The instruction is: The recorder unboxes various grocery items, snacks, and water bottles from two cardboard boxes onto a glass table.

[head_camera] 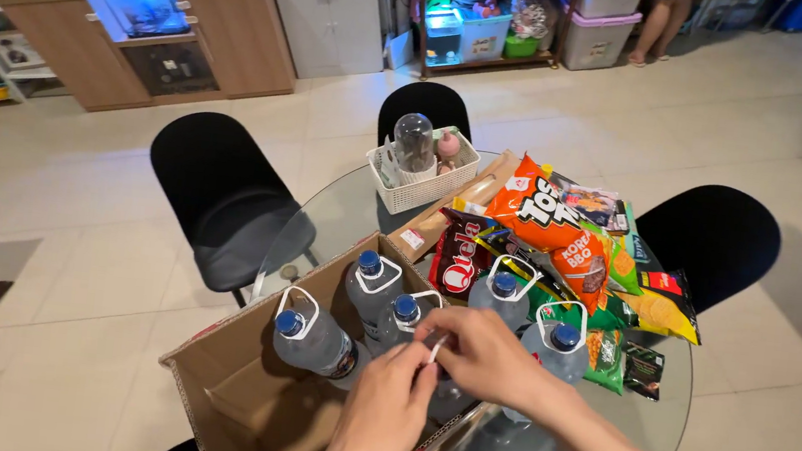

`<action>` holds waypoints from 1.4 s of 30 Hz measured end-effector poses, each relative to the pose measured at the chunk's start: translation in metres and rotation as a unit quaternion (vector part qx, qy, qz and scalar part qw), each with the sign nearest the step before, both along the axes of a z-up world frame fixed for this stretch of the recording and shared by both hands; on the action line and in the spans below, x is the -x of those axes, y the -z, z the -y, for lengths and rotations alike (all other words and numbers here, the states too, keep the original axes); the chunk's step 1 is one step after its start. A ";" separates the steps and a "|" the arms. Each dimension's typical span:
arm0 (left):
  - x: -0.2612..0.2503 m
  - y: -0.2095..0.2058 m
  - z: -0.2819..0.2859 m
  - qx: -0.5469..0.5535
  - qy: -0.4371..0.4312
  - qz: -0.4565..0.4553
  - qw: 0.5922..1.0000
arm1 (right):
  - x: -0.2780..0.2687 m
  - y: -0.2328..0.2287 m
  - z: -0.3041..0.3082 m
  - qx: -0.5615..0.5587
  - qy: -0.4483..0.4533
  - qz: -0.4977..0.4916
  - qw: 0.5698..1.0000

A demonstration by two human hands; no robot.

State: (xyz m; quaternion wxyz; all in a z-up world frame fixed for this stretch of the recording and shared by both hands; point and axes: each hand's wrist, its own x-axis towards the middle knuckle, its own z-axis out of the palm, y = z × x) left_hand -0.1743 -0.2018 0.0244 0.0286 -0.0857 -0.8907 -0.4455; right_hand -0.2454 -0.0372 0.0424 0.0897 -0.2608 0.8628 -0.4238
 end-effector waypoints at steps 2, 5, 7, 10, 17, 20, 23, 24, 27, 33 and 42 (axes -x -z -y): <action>0.000 -0.023 0.001 -0.016 0.010 -0.061 0.998 | -0.009 -0.023 -0.006 -0.010 0.021 0.027 0.999; 0.000 -0.076 0.001 -0.017 0.054 -0.128 0.990 | -0.026 -0.066 -0.025 0.061 0.050 -0.035 0.996; 0.000 -0.115 0.001 -0.080 0.109 -0.196 0.971 | -0.041 -0.102 -0.038 0.088 0.138 -0.083 0.983; 0.001 -0.159 0.000 -0.186 0.165 -0.184 0.951 | -0.060 -0.162 -0.063 0.225 0.182 -0.077 0.954; 0.045 -0.114 0.009 -0.090 0.133 -0.130 0.978 | -0.076 -0.180 -0.115 0.354 0.200 -0.156 0.900; 0.052 -0.078 0.007 0.012 0.152 -0.140 0.978 | -0.076 -0.177 -0.132 0.408 0.212 -0.173 0.871; 0.048 -0.050 0.003 0.078 0.163 -0.159 0.971 | -0.075 -0.167 -0.148 0.397 0.226 -0.196 0.868; 0.047 -0.042 0.002 0.102 0.173 -0.177 0.963 | -0.074 -0.162 -0.153 0.389 0.229 -0.185 0.873; 0.053 -0.034 0.004 0.166 0.156 -0.191 0.955 | -0.069 -0.141 -0.158 0.358 0.252 -0.155 0.886; 0.055 -0.033 0.007 0.286 0.110 -0.171 0.936 | -0.060 -0.057 -0.163 0.144 0.396 -0.025 0.907; 0.060 0.013 0.001 0.387 0.078 -0.215 0.893 | -0.026 0.020 -0.187 0.094 0.422 0.068 0.899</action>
